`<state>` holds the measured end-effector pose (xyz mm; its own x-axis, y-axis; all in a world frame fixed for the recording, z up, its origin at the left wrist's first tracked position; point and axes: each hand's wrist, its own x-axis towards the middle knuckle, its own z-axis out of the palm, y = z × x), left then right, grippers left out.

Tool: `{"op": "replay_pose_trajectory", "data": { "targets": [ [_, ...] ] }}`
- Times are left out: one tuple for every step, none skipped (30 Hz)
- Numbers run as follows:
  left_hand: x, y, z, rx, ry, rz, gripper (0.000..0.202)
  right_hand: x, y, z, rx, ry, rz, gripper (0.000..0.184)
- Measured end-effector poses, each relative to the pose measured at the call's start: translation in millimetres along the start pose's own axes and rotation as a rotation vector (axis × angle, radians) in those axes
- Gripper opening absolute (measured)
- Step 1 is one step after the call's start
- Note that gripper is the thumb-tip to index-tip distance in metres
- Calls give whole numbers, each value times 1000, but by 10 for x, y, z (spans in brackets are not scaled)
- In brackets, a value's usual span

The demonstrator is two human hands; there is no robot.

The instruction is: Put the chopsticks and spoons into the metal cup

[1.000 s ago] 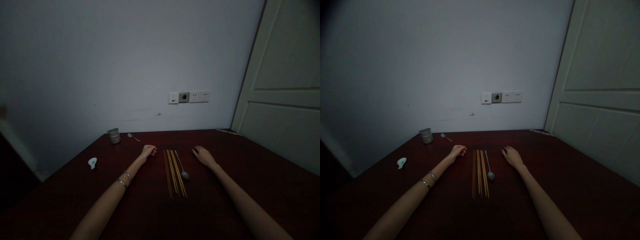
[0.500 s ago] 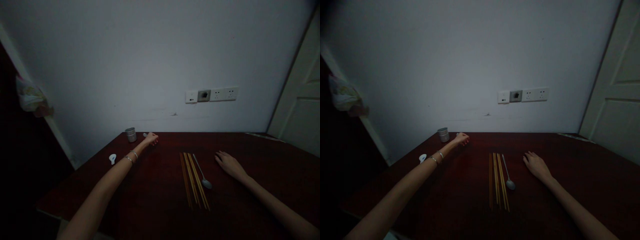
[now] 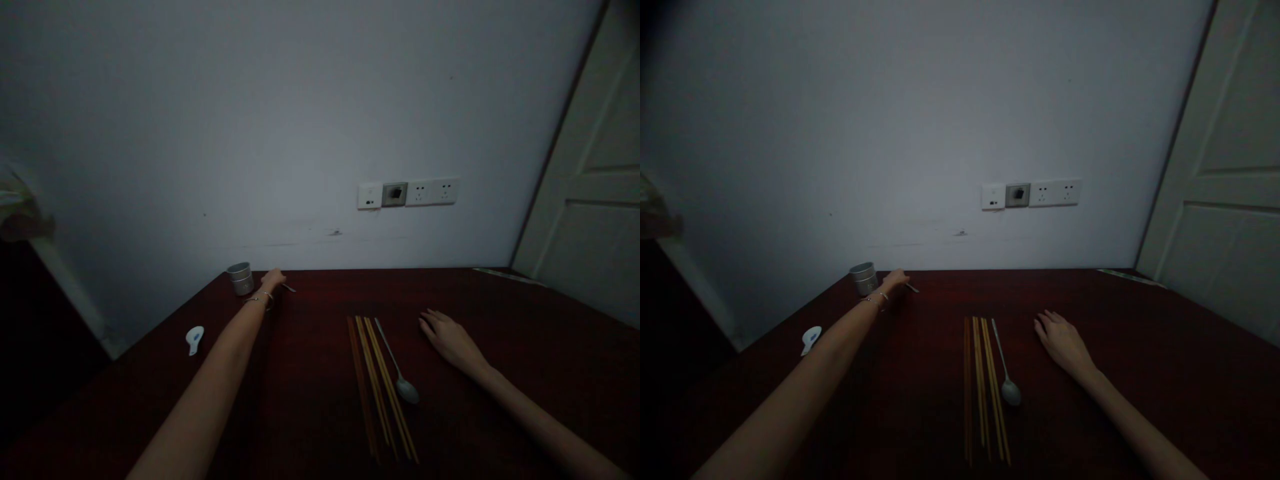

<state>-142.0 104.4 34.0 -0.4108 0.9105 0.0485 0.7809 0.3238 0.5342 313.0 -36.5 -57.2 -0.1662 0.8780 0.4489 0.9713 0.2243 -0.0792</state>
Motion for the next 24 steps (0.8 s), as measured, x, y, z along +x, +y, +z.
{"op": "replay_pose_trajectory", "data": {
  "targets": [
    [35,-24,30,10,3,-14,11,2,-1,-5,6,-2,4,46],
    [69,-43,57,17,6,-28,11,4,0,-7,14,-2,11,45],
    [99,-58,81,22,10,-39,12,6,2,-7,21,-1,17,44],
    [127,-67,102,24,15,-49,13,6,5,-6,27,0,23,44],
    [151,-71,121,24,22,-58,14,6,8,-5,31,1,27,44],
    [171,-71,139,22,29,-67,15,5,9,-5,33,2,30,44],
    [186,-67,154,19,36,-75,16,4,10,-5,34,3,30,44],
    [197,-61,168,16,42,-84,16,4,8,-8,33,2,29,45],
    [203,-53,180,13,46,-93,17,3,6,-11,31,1,30,45],
    [206,-44,190,11,49,-102,17,3,4,-14,28,0,32,45],
    [204,-35,199,7,51,-110,16,3,1,-18,25,-1,35,46],
    [199,-26,206,3,52,-116,15,3,-2,-21,23,-2,38,46],
    [191,-18,212,-2,51,-120,14,3,-6,-24,22,-1,40,46],
    [182,-9,216,-8,48,-122,13,2,-9,-28,22,-1,42,46],
    [171,0,220,-13,46,-124,13,1,-13,-33,21,-2,40,46],
    [161,8,221,-18,44,-127,12,0,-17,-38,19,-4,39,47],
    [150,15,222,-21,44,-131,12,-2,-22,-45,15,-8,37,47],
    [140,22,221,-23,44,-136,13,-3,-28,-53,9,-13,36,47],
    [131,26,218,-25,47,-139,13,-5,-34,-62,5,-17,36,47],
    [122,28,213,-28,50,-141,14,-6,-40,-70,2,-21,36,47],
    [113,28,207,-33,54,-138,14,-7,-45,-78,3,-22,37,47],
    [103,25,200,-40,57,-132,14,-8,-49,-85,6,-23,40,46],
    [93,20,193,-49,60,-124,14,-8,-52,-90,13,-22,43,46],
    [82,13,184,-59,63,-112,14,-8,-54,-93,23,-21,46,46]
  ]
}}
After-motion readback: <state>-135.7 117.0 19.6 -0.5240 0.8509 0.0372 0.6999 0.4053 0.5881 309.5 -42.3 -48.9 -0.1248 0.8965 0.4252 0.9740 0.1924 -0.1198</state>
